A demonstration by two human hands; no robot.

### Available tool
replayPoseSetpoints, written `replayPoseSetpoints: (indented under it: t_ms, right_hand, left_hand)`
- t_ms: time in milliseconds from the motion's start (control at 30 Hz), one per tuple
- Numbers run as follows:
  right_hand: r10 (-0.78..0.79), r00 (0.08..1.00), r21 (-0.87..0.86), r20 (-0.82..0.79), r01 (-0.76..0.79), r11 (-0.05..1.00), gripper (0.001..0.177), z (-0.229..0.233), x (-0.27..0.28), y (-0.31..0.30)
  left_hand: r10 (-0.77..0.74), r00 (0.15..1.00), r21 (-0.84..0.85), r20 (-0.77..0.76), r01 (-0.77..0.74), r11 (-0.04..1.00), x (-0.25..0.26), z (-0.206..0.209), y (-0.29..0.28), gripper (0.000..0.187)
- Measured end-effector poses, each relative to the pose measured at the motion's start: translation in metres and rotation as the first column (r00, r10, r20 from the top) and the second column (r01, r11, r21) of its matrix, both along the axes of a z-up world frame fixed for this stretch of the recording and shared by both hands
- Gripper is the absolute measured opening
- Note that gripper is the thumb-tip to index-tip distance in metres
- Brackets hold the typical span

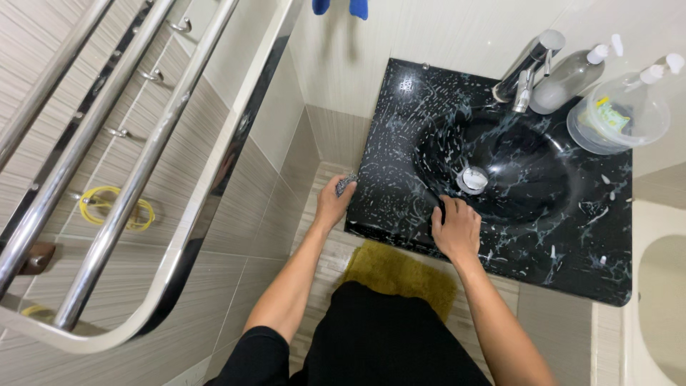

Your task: The person scrubs a black marble bathroom sink and countertop using a steel wool pad. They apply soap and water, scrubbing the basin and surrounding surfaces thoroughly. The person then rinses the sink with running water and uses a yellow sponge to wipe the area.

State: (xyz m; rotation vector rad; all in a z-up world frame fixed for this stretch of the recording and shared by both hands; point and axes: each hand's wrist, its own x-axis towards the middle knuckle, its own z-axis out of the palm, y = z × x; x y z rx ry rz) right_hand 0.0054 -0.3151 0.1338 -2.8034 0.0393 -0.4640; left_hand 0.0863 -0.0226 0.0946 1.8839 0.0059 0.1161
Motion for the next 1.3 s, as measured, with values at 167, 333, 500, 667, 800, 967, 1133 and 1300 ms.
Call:
replayPoseSetpoints:
  t_ms: [167, 333, 500, 667, 800, 967, 1133, 1300]
  right_hand:
    - [-0.015, 0.999, -0.018, -0.031, 0.014, 1.0, 0.04, -0.003, 0.0, 0.001]
    - [-0.028, 0.999, -0.05, -0.046, 0.026, 0.998, 0.042, -0.002, 0.007, 0.004]
    - [-0.035, 0.996, -0.026, -0.078, 0.033, 0.999, 0.043, -0.001, 0.017, 0.01]
    - [0.0, 0.999, -0.054, -0.043, -0.002, 0.999, 0.043, -0.005, 0.016, 0.006]
    - [-0.017, 1.0, -0.032, -0.012, 0.017, 0.999, 0.043, -0.003, 0.018, 0.01]
    - [-0.007, 0.998, -0.04, -0.061, 0.004, 0.999, 0.048, 0.0, 0.031, 0.017]
    - [0.028, 0.993, 0.009, -0.117, -0.027, 1.0, 0.053, 0.003, 0.043, 0.02]
    - [0.098, 0.953, 0.055, -0.287, -0.085, 0.995, 0.066, 0.002, 0.063, 0.017]
  left_hand:
    - [-0.062, 0.994, -0.02, -0.09, 0.06, 0.998, -0.034, 0.015, 0.017, 0.03]
    - [-0.024, 0.973, -0.062, -0.228, 0.01, 0.998, -0.053, 0.025, 0.014, 0.03]
    - [0.02, 0.999, -0.001, 0.035, -0.02, 1.0, 0.001, 0.015, -0.006, 0.028]
    - [0.001, 0.999, 0.069, 0.038, -0.004, 0.998, -0.005, 0.003, 0.003, 0.026]
    - [-0.013, 0.999, 0.038, -0.037, 0.014, 0.999, -0.033, 0.012, 0.008, 0.03]
    - [0.018, 0.998, 0.083, 0.064, -0.023, 0.996, 0.012, 0.013, -0.011, 0.03]
    - [-0.001, 0.995, 0.119, 0.095, -0.01, 0.993, 0.05, 0.014, -0.022, 0.028]
    - [-0.024, 0.995, 0.116, 0.093, 0.013, 0.993, 0.002, 0.018, -0.005, 0.032]
